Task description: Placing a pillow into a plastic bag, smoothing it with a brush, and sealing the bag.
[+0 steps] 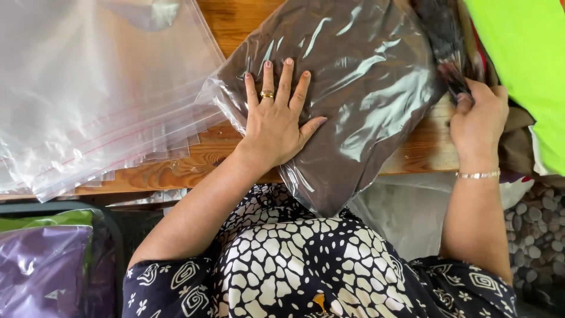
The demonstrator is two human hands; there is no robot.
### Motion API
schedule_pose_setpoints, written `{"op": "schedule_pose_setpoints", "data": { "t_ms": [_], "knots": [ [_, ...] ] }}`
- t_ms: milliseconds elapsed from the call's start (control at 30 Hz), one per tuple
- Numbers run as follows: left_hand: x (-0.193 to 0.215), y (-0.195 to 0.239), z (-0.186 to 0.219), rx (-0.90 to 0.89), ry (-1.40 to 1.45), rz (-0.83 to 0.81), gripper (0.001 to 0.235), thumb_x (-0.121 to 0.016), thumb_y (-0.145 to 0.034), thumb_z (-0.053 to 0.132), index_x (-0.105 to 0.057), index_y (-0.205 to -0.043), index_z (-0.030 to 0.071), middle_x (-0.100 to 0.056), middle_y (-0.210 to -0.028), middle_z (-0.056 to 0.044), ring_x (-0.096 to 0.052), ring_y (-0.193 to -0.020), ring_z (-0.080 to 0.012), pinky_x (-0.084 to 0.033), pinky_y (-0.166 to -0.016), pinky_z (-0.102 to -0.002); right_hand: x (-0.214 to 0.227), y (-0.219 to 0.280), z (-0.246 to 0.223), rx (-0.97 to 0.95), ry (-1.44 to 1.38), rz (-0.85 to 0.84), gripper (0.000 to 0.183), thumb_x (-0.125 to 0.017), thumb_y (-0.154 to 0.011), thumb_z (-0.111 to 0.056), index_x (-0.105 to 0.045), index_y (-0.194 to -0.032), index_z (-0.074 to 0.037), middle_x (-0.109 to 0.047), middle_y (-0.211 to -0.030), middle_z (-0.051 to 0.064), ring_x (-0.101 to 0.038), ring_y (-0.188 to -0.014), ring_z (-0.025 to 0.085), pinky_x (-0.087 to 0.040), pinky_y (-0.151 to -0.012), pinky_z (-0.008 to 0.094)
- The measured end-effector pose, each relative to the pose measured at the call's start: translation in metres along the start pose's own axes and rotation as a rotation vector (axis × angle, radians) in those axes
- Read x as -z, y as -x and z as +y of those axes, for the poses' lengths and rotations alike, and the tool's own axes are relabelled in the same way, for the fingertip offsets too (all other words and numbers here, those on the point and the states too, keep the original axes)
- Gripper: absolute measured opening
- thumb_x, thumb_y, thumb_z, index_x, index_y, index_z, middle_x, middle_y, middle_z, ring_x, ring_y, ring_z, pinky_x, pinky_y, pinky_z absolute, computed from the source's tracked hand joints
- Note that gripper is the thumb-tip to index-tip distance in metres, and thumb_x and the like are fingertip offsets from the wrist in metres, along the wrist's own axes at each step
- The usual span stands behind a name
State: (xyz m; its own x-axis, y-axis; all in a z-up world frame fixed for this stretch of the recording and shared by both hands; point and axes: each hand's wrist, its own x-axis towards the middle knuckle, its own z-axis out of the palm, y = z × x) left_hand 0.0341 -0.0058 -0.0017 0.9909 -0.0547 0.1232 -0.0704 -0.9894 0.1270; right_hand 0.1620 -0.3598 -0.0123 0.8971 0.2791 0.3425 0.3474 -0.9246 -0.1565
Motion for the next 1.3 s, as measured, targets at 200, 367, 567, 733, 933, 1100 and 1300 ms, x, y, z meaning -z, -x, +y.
{"op": "schedule_pose_setpoints", "data": {
  "t_ms": [200,367,567,733,933,1100,1300],
  "knots": [
    [0.011,0.011,0.024,0.119,-0.096,-0.078,0.083,-0.014,-0.089,0.072,-0.019,-0.148,0.014,-0.018,-0.151,-0.017,-0.022,-0.134,-0.0449,-0.022,-0.100,-0.067,0.028,0.068,-0.109,0.373,-0.231,0.147,0.045,-0.047,-0.081,0.020,-0.061,-0.121,0.006,-0.041,-0.098,0.021,-0.047,-0.073,0.030,-0.040,-0.058,0.038],
    [0.065,0.036,0.046,0.091,0.051,-0.440,0.097,-0.008,-0.079,0.079,-0.006,-0.150,0.013,-0.016,-0.145,-0.033,-0.035,-0.120,-0.0563,-0.047,-0.083,-0.058,0.005,0.057,-0.051,0.113,0.036,0.080,0.045,-0.053,-0.087,0.006,-0.070,-0.127,-0.006,-0.042,-0.098,0.015,-0.054,-0.070,0.040,-0.050,-0.060,0.050],
    [0.064,0.035,0.026,0.024,0.233,0.385,0.068,-0.036,-0.096,0.056,-0.040,-0.134,-0.001,-0.042,-0.135,-0.025,-0.064,-0.073,-0.0378,-0.053,-0.047,-0.040,0.054,0.069,-0.085,0.120,-0.189,0.113,0.034,-0.055,-0.095,0.020,-0.061,-0.129,0.016,-0.042,-0.101,0.021,-0.049,-0.089,0.032,-0.051,-0.081,0.039],
    [0.007,0.016,0.012,0.082,-0.021,0.154,0.086,-0.030,-0.098,0.076,-0.013,-0.154,0.012,0.000,-0.154,-0.020,-0.011,-0.145,-0.0432,-0.019,-0.116,-0.061,0.031,0.112,-0.116,0.287,-0.163,0.004,0.035,-0.056,-0.088,0.010,-0.063,-0.121,-0.001,-0.046,-0.096,0.015,-0.047,-0.077,0.024,-0.047,-0.061,0.031],
    [-0.001,0.014,0.008,0.068,0.066,-0.007,0.087,-0.022,-0.092,0.072,-0.011,-0.151,0.010,-0.001,-0.154,-0.018,0.002,-0.139,-0.0452,-0.003,-0.110,-0.065,0.011,0.083,-0.036,-0.016,0.096,0.021,0.044,-0.054,-0.086,0.005,-0.067,-0.127,-0.005,-0.042,-0.097,0.017,-0.052,-0.067,0.039,-0.050,-0.062,0.049],
    [-0.009,0.015,0.002,0.041,0.130,0.067,0.086,-0.019,-0.092,0.069,-0.018,-0.150,0.007,-0.003,-0.153,-0.019,0.000,-0.139,-0.0456,-0.004,-0.110,-0.065,0.039,0.073,-0.069,0.112,-0.084,0.230,0.031,-0.057,-0.094,0.016,-0.066,-0.124,0.014,-0.045,-0.099,0.021,-0.053,-0.079,0.037,-0.051,-0.074,0.046],
    [-0.015,0.018,0.000,0.049,0.168,0.164,0.094,-0.015,-0.092,0.071,0.001,-0.144,-0.005,-0.028,-0.149,-0.029,-0.025,-0.138,-0.0461,-0.002,-0.112,-0.060,0.023,0.060,-0.133,0.359,-0.043,0.016,0.041,-0.056,-0.088,0.005,-0.068,-0.124,-0.013,-0.045,-0.100,0.010,-0.051,-0.063,0.022,-0.048,-0.049,0.034]
  ]
}}
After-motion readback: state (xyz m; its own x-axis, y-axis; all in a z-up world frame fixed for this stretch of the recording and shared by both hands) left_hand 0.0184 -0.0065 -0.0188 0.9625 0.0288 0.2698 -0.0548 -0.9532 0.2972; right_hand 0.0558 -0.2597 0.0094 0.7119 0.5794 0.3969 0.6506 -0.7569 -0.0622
